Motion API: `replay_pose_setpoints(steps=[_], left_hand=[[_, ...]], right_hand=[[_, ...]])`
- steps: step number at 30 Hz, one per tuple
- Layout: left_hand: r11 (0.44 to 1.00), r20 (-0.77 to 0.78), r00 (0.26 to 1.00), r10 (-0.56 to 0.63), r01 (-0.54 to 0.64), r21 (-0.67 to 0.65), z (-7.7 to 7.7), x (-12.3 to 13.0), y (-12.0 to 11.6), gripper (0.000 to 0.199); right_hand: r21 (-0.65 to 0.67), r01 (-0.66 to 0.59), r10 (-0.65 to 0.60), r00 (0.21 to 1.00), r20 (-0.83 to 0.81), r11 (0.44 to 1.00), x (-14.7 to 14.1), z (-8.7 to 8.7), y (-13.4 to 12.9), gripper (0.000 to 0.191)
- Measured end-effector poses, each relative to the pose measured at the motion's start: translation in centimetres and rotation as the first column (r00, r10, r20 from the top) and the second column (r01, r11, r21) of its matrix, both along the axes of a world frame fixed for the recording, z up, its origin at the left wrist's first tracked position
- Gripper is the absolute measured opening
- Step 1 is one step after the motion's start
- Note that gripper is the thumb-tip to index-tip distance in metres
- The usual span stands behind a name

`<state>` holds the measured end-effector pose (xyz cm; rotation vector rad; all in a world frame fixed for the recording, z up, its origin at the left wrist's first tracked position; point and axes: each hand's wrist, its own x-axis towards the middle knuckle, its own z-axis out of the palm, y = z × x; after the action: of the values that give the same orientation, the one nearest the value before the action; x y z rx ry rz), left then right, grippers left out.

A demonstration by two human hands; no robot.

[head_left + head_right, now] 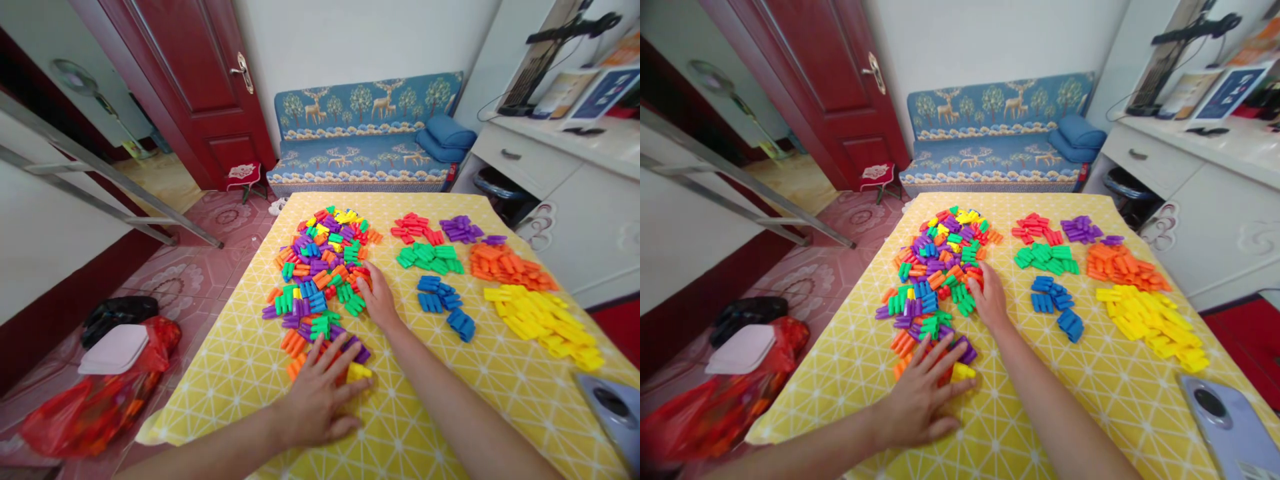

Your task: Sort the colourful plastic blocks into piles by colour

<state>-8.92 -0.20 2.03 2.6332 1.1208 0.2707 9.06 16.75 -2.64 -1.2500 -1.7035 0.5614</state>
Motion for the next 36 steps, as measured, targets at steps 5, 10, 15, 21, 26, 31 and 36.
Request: replay_pose_setpoints(steps=[5, 10, 15, 21, 26, 31, 36], left_hand=[[0.930, -0.001, 0.952, 0.306, -0.298, 0.213, -0.6, 1.8, 7.0, 0.056], [0.866, -0.004, 0.899, 0.437, -0.420, 0.272, 0.5, 3.4, 13.5, 0.056], [0.853, 0.010, 0.866, 0.499, -0.494, 0.168, 2.6, 3.4, 17.9, 0.045], [0.746, 0.371, 0.738, 0.564, -0.648, 0.155, 3.4, -0.9, 14.0, 0.039], [0.482, 0.369, 0.480, 0.796, -0.871, 0.094, -0.6, -4.5, 5.9, 0.063], [0.530, 0.244, 0.516, 0.821, -0.848, 0.010, -3.6, -3.0, 4.3, 0.092], [0.572, 0.215, 0.564, 0.797, -0.820, 0.028, -2.7, 0.6, 8.7, 0.088]], right_hand=[[0.007, 0.033, -0.032, 0.996, -0.088, 0.999, 0.2, -0.1, -0.3, 0.054], [-0.015, 0.068, -0.069, 0.994, -0.087, 0.998, 0.2, -0.2, -0.1, 0.058], [0.025, 0.068, -0.067, 0.997, -0.043, 0.997, 0.1, -0.3, 0.2, 0.062], [-0.001, 0.058, -0.058, 0.998, -0.033, 0.998, 0.2, -0.4, 0.1, 0.062], [0.009, 0.042, -0.042, 0.998, -0.040, 0.999, 0.2, -0.2, 0.1, 0.058], [-0.016, 0.045, -0.046, 0.998, -0.050, 0.999, 0.1, -0.2, 0.1, 0.062], [-0.005, 0.028, -0.028, 0.999, -0.019, 1.000, 0.2, -0.5, 0.1, 0.062]])
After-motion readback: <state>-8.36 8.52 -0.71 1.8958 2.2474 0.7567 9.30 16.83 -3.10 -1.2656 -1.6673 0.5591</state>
